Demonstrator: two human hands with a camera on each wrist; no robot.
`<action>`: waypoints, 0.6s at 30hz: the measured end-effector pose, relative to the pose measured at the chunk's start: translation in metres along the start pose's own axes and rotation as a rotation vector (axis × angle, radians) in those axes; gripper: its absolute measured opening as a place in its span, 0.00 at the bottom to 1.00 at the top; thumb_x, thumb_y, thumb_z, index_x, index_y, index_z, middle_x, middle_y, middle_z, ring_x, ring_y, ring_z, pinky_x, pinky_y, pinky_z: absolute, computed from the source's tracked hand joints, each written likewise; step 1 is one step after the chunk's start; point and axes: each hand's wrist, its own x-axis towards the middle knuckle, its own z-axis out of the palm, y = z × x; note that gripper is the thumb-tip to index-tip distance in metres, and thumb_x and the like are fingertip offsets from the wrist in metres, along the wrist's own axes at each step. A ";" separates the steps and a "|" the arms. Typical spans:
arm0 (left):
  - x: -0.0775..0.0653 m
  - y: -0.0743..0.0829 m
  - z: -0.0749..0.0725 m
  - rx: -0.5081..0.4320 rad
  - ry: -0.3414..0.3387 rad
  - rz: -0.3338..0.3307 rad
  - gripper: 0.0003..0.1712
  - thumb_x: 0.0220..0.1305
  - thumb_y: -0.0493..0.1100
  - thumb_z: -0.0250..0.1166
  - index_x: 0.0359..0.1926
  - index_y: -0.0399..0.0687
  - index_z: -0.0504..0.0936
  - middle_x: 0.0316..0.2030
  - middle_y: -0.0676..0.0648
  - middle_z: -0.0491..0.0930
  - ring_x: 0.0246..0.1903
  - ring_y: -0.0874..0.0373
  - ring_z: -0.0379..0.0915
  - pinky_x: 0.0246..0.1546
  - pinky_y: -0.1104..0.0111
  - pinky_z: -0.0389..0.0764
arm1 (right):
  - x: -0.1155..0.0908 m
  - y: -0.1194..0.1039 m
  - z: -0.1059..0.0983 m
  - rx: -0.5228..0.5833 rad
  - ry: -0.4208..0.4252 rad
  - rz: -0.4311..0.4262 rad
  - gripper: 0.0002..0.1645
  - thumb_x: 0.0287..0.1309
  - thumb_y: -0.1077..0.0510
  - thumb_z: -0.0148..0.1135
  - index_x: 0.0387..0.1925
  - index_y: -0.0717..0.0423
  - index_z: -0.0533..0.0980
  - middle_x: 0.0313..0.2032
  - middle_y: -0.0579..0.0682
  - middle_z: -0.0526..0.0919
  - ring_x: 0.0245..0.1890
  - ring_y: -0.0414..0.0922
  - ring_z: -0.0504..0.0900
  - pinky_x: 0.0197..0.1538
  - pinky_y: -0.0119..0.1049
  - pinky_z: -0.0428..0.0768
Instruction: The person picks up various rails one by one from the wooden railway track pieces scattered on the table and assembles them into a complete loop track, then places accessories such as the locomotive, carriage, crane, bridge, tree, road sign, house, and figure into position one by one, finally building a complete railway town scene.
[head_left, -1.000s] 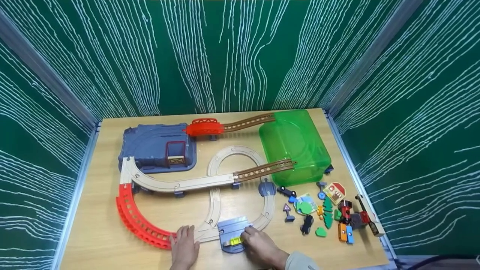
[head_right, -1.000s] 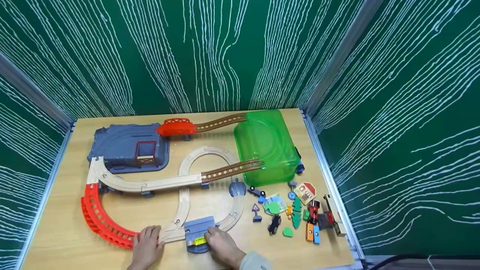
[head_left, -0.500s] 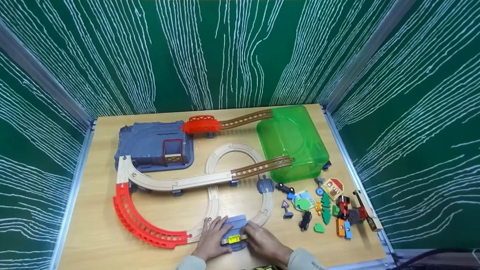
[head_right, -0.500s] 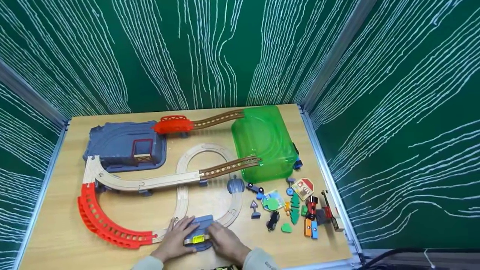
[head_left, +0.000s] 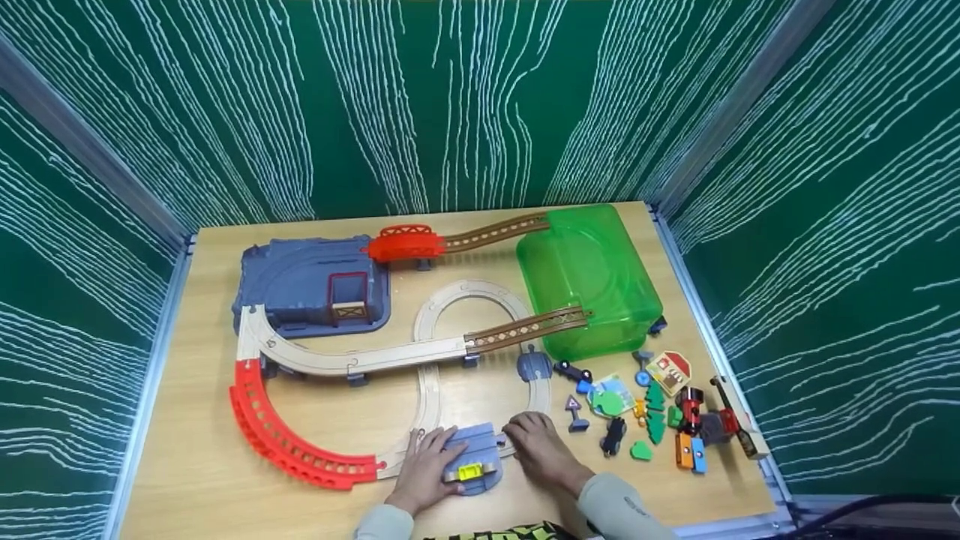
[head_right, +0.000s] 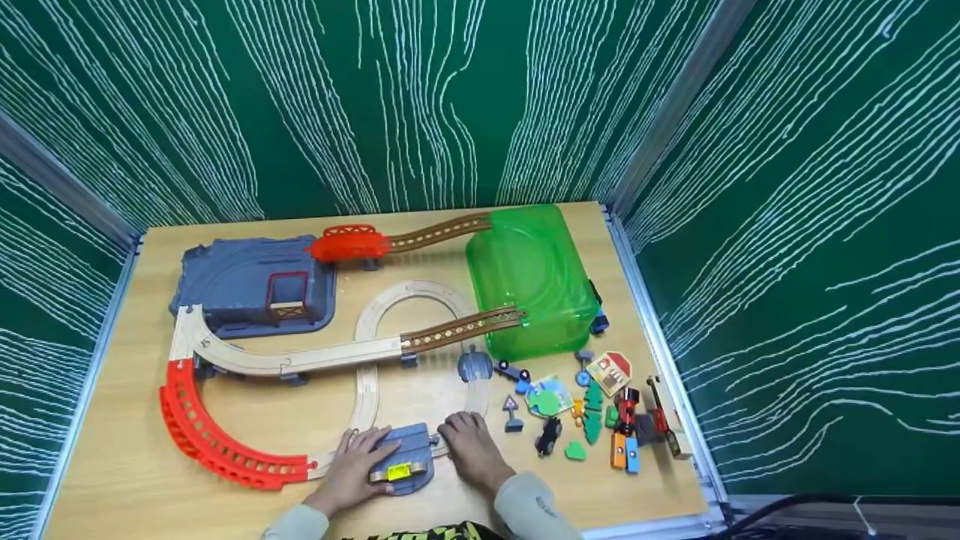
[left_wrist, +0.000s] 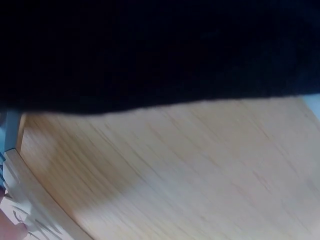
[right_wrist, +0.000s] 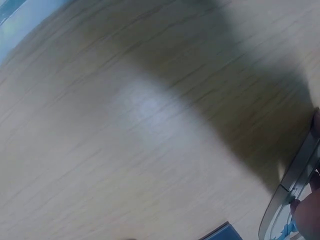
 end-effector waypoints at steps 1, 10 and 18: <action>0.000 0.000 0.000 0.001 -0.001 0.000 0.43 0.33 0.63 0.68 0.56 0.61 0.70 0.60 0.50 0.61 0.58 0.49 0.55 0.57 0.42 0.46 | 0.000 0.000 -0.001 -0.006 -0.004 0.003 0.22 0.39 0.60 0.63 0.43 0.54 0.73 0.41 0.47 0.73 0.46 0.48 0.69 0.52 0.47 0.64; 0.004 0.003 -0.006 0.015 -0.036 0.006 0.42 0.33 0.62 0.68 0.56 0.61 0.71 0.59 0.48 0.62 0.57 0.48 0.56 0.56 0.41 0.47 | 0.003 0.000 -0.007 0.013 -0.066 0.067 0.22 0.41 0.60 0.63 0.44 0.53 0.74 0.42 0.47 0.72 0.47 0.46 0.68 0.55 0.45 0.62; 0.001 0.004 -0.006 0.013 -0.054 0.003 0.41 0.33 0.62 0.69 0.55 0.62 0.71 0.58 0.49 0.63 0.56 0.49 0.56 0.55 0.41 0.47 | 0.007 -0.009 -0.010 0.204 -0.071 0.177 0.20 0.46 0.48 0.63 0.42 0.52 0.77 0.40 0.46 0.73 0.46 0.46 0.66 0.53 0.51 0.57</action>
